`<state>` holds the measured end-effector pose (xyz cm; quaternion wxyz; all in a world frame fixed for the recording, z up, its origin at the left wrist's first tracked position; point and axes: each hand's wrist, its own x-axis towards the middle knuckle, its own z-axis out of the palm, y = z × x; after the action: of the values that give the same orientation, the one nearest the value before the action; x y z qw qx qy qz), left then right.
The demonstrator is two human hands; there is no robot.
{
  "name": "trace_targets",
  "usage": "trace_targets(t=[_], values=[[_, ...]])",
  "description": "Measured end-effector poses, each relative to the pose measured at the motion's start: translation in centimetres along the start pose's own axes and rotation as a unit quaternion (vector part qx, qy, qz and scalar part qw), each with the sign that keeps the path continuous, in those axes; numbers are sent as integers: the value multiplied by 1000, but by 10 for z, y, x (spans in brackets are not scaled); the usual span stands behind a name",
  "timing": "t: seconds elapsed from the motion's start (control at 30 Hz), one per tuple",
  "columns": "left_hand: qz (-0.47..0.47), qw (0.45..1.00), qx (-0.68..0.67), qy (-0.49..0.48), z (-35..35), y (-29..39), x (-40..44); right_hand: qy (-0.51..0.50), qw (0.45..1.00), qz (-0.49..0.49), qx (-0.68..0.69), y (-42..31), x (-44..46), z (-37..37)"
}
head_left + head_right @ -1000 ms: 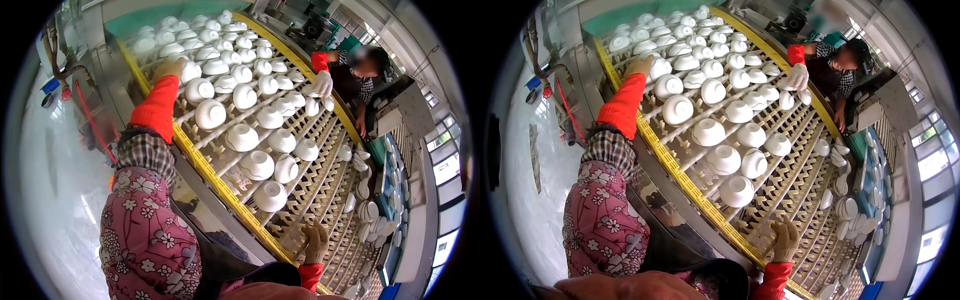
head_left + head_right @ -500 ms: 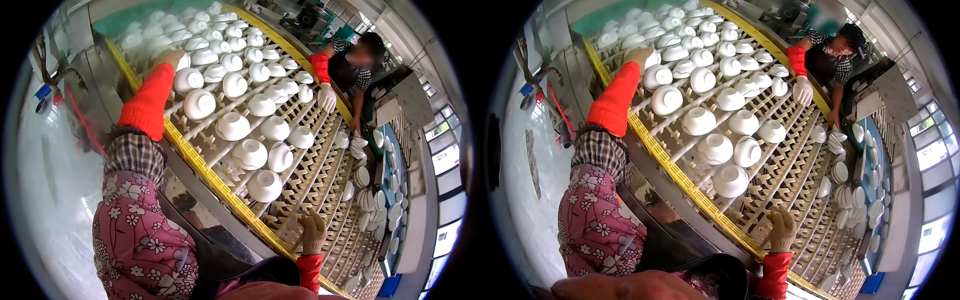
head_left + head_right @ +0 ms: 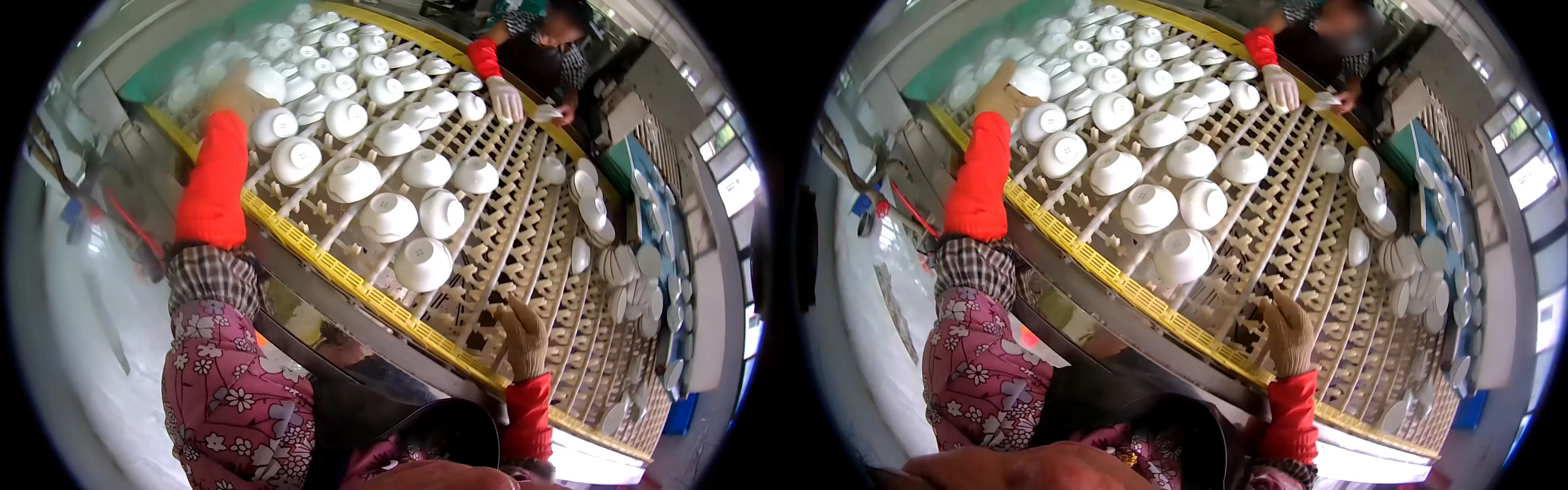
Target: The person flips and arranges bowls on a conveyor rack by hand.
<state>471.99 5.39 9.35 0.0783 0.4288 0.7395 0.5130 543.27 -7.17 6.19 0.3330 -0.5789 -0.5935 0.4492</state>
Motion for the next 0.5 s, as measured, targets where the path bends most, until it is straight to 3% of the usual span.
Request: trace_targets(t=[0.1,0.17,0.23,0.3,0.37,0.43,0.47,0.5], values=[[-48,952,-285,-102,55,96,-73,-42,977,-140,-157,15,3,-7],[-79,903,-372,-200,98,138,-113,-40,991,-100,-83,21,0,-4],[-145,825,-451,-307,147,169,-146,-98,986,-56,-121,-6,-1,-11],[-100,815,-419,-388,179,235,-210,-125,987,-49,-93,-6,-5,-24],[-135,754,-456,-453,213,249,-229,-126,991,-46,-26,1,-5,-25],[-163,747,-445,-467,240,258,-256,-142,989,-50,-16,5,-1,-33],[-210,774,-378,-462,265,248,-258,-157,987,-35,-25,-4,-2,-37],[-189,823,-283,-455,277,240,-265,-148,987,-49,-32,5,-1,-37]])
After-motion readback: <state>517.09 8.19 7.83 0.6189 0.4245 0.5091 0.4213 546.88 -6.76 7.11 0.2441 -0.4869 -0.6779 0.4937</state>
